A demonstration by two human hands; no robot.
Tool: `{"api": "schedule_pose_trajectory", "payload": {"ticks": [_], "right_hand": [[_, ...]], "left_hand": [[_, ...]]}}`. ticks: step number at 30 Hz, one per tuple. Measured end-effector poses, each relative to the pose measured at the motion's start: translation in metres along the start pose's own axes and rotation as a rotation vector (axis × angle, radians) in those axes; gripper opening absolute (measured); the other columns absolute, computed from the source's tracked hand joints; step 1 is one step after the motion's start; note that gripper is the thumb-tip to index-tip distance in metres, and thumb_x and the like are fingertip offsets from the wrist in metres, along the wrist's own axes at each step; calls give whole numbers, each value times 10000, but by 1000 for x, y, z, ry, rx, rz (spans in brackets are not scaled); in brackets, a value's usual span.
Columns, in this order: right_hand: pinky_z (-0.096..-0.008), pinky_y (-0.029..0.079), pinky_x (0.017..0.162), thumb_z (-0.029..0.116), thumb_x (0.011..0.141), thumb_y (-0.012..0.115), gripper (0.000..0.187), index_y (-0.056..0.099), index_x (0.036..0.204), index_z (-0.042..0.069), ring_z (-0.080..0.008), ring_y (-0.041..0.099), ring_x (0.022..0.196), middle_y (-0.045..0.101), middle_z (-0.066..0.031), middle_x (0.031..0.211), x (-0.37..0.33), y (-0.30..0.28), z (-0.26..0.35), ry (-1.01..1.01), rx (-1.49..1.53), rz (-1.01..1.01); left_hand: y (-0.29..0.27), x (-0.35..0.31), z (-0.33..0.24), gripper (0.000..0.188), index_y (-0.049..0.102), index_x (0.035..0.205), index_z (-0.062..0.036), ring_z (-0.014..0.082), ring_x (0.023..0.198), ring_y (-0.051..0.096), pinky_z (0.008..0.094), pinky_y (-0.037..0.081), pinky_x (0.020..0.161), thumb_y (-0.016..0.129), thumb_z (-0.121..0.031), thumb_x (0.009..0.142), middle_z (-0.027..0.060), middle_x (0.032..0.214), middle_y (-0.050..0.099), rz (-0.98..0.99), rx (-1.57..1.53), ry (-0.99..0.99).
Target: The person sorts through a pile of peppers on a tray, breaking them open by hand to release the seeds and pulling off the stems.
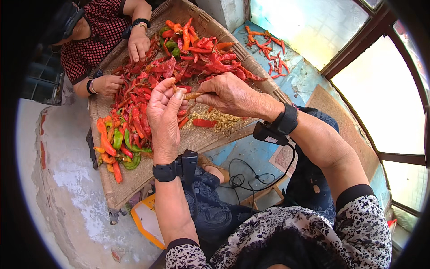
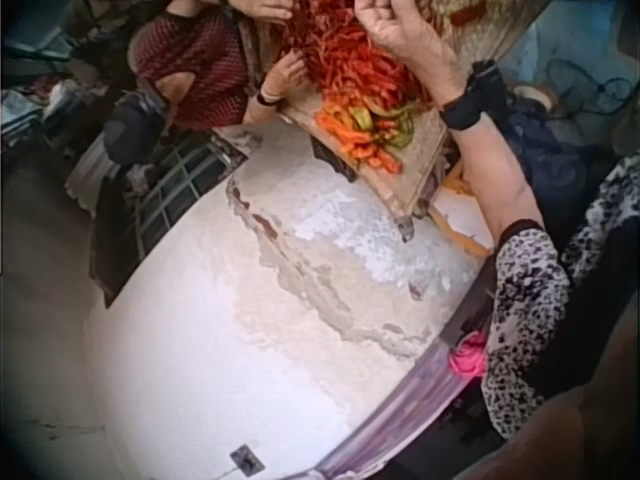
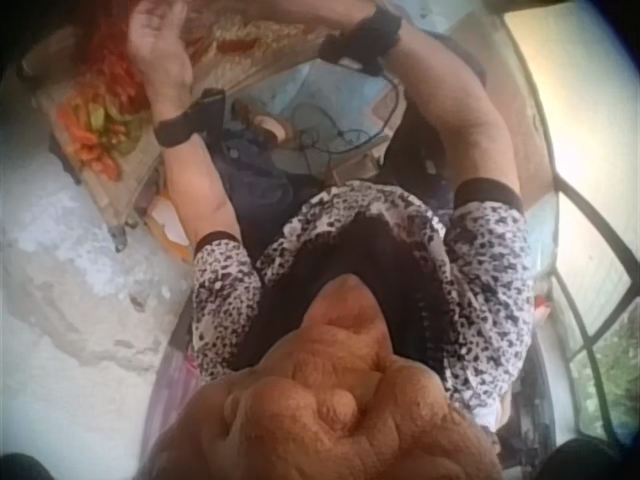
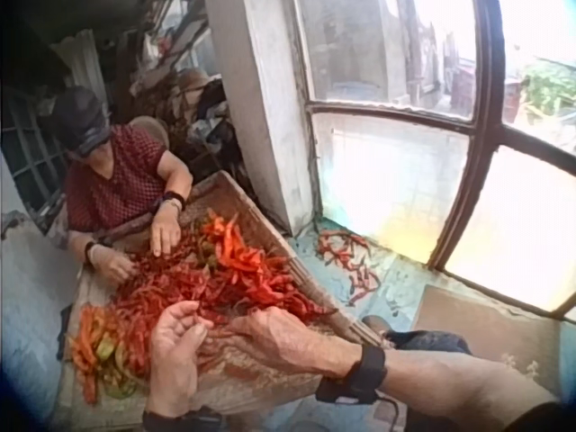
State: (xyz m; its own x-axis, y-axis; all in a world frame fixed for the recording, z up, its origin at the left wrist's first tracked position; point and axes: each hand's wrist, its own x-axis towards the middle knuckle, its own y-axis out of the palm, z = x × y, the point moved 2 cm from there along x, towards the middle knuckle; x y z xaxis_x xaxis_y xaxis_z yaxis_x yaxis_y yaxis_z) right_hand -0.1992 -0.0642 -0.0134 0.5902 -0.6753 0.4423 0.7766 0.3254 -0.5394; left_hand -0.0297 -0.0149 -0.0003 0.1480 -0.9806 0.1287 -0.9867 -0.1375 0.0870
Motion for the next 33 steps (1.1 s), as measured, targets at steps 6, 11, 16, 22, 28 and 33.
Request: {"api": "schedule_pose_trajectory", "payload": {"ticks": [6, 11, 16, 22, 28, 33], "right_hand": [[-395, 483, 612, 173, 888, 647, 210, 668, 905, -35, -303, 621, 682, 640, -179, 761, 0, -3, -3, 24, -2, 113], [-311, 458, 594, 225, 925, 632, 268, 669, 1014, -25, -154, 579, 672, 636, -94, 762, 4, -46, -7, 127, 27, -11], [-297, 444, 553, 202, 908, 638, 250, 649, 990, -34, -143, 541, 598, 595, -70, 679, -3, -71, -16, 214, -121, -158], [-388, 505, 598, 195, 898, 619, 246, 651, 1009, -23, -288, 651, 639, 652, -164, 712, -12, -62, -30, 241, -526, -69], [-413, 506, 609, 182, 896, 610, 217, 644, 953, -24, -326, 637, 629, 618, -178, 691, -11, -64, -24, 170, -599, -130], [-396, 538, 645, 165, 859, 647, 184, 673, 919, -7, -309, 675, 724, 664, -175, 752, -2, -49, 0, 55, -183, -115]], "left_hand": [[-7, 2, 8, 317, 526, 1201, -12, 72, 782, 594, 204, 497, 692, 623, -115, 917, 47, 965, 636, -60, -67, -18], [-9, -2, -1, 238, 573, 1152, -21, 78, 768, 583, 215, 491, 696, 573, -155, 956, 41, 922, 634, 17, 351, -83], [0, -18, 16, 235, 594, 1054, 11, 229, 815, 623, 340, 493, 731, 613, -82, 838, 125, 912, 622, 402, 976, 80], [-4, -19, 31, 192, 609, 946, 0, 372, 928, 582, 409, 474, 796, 575, 38, 761, 183, 937, 588, 491, 1183, 231], [-5, -17, 29, 165, 601, 936, -4, 369, 862, 583, 410, 475, 742, 573, 26, 777, 180, 899, 581, 505, 1209, 234], [2, -9, 12, 65, 585, 937, -22, 184, 671, 583, 299, 471, 655, 565, -54, 884, 97, 785, 607, 320, 848, -26]]}}
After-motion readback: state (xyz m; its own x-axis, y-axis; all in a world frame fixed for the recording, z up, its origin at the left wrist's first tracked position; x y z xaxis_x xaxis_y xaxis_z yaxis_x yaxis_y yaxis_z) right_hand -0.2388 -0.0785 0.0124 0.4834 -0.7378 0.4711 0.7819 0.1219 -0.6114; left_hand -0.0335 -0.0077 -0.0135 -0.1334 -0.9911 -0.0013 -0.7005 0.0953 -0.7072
